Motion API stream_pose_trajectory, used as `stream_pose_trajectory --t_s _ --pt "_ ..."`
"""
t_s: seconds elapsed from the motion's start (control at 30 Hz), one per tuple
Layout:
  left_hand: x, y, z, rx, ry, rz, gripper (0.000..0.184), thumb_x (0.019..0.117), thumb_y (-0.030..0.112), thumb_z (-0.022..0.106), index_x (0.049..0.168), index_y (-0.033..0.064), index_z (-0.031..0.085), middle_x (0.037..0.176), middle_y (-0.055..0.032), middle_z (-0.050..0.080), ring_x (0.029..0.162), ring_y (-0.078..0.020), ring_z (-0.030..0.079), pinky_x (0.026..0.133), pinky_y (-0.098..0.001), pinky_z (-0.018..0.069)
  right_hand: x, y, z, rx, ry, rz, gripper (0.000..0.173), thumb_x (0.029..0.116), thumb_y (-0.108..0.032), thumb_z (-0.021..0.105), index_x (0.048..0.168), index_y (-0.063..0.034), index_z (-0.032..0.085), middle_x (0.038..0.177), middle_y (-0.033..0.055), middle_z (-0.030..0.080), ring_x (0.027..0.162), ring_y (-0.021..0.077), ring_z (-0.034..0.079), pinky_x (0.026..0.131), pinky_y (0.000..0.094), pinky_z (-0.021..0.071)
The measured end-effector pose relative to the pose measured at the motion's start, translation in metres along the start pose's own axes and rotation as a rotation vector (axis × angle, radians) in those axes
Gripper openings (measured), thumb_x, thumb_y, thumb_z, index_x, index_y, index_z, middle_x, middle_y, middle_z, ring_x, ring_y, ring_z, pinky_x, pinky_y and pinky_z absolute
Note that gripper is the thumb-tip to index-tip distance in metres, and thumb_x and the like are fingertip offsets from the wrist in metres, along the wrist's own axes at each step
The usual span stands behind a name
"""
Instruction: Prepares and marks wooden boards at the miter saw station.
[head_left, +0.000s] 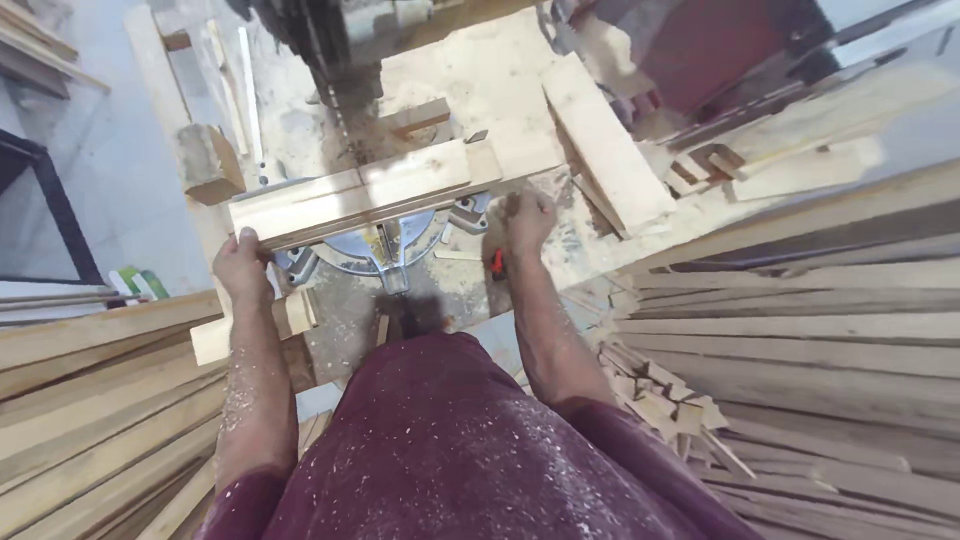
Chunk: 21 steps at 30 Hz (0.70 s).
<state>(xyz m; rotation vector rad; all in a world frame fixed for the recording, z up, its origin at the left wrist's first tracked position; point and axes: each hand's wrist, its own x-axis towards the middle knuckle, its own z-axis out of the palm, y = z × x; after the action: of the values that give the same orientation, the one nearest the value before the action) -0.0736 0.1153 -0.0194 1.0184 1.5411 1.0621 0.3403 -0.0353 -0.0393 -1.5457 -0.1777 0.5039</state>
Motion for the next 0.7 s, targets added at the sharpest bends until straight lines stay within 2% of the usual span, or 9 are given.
stream_pose_trajectory --t_s 0.07,0.1,0.17,0.23,0.37,0.5,0.7 --pt "0.0 0.0 0.003 -0.002 0.002 0.007 0.03 0.1047 0.032 0.059 0.105 0.0019 0.065 0.08 -0.0057 0.068 0.071 -0.0174 0.069 0.074 -0.0383 0.0614 0.0 0.001 0.007 0.152 -0.069 0.112 0.027 0.1083 -0.022 0.051 0.12 0.0013 0.056 0.097 0.0154 0.071 0.083 0.0269 0.073 0.073 0.0423 0.0641" --pt "0.001 -0.001 0.005 -0.006 0.002 0.012 0.03 0.1043 0.032 0.06 0.107 0.0019 0.065 0.081 -0.0063 0.069 0.073 -0.0178 0.069 0.075 -0.0386 0.0614 -0.001 0.0 0.012 0.185 -0.092 0.124 0.025 0.1082 -0.021 0.051 0.118 0.0006 0.057 0.094 0.0146 0.071 0.079 0.0247 0.072 0.069 0.0388 0.0623" --pt "-0.001 -0.002 0.007 -0.001 0.014 0.021 0.031 0.104 0.031 0.061 0.109 0.0012 0.064 0.082 -0.0065 0.069 0.073 -0.0173 0.069 0.074 -0.0381 0.0614 -0.002 0.004 0.022 0.199 -0.119 0.106 0.021 0.1057 -0.02 0.057 0.113 -0.0006 0.056 0.091 0.0133 0.069 0.076 0.0227 0.07 0.067 0.0365 0.061" --pt "0.0 -0.001 0.009 -0.003 0.034 0.024 0.029 0.104 0.03 0.061 0.104 0.001 0.063 0.079 -0.0065 0.068 0.07 -0.0174 0.068 0.071 -0.0382 0.061 -0.006 0.006 0.028 0.19 -0.119 0.096 0.016 0.1023 -0.015 0.061 0.108 -0.0004 0.057 0.09 0.014 0.068 0.074 0.0245 0.07 0.065 0.0383 0.0623" --pt "0.001 -0.003 0.01 -0.027 0.056 0.039 0.026 0.1038 0.027 0.061 0.098 0.0017 0.064 0.076 -0.0063 0.067 0.067 -0.0183 0.068 0.069 -0.0388 0.0615 -0.024 -0.001 0.036 0.147 -0.222 0.207 0.018 0.1059 -0.016 0.054 0.114 0.0005 0.054 0.095 0.0169 0.072 0.078 0.0278 0.074 0.068 0.0406 0.0641" --pt "0.001 -0.003 0.013 -0.003 0.076 0.045 0.026 0.1034 0.028 0.061 0.098 0.0027 0.065 0.078 -0.0063 0.068 0.07 -0.0179 0.068 0.071 -0.0386 0.0606 -0.034 0.013 0.045 0.128 -0.34 0.101 0.014 0.1043 -0.014 0.056 0.107 -0.0006 0.052 0.092 0.0163 0.069 0.078 0.0271 0.072 0.07 0.0419 0.063" --pt "-0.001 -0.002 0.02 0.101 0.124 0.067 0.028 0.1046 0.028 0.058 0.093 0.0048 0.067 0.073 -0.0034 0.066 0.065 -0.0158 0.066 0.067 -0.0377 0.0595 -0.026 0.021 0.039 0.053 -0.415 0.008 0.018 0.1043 -0.017 0.057 0.104 -0.0002 0.052 0.087 0.0148 0.069 0.076 0.0257 0.07 0.072 0.0425 0.0614"
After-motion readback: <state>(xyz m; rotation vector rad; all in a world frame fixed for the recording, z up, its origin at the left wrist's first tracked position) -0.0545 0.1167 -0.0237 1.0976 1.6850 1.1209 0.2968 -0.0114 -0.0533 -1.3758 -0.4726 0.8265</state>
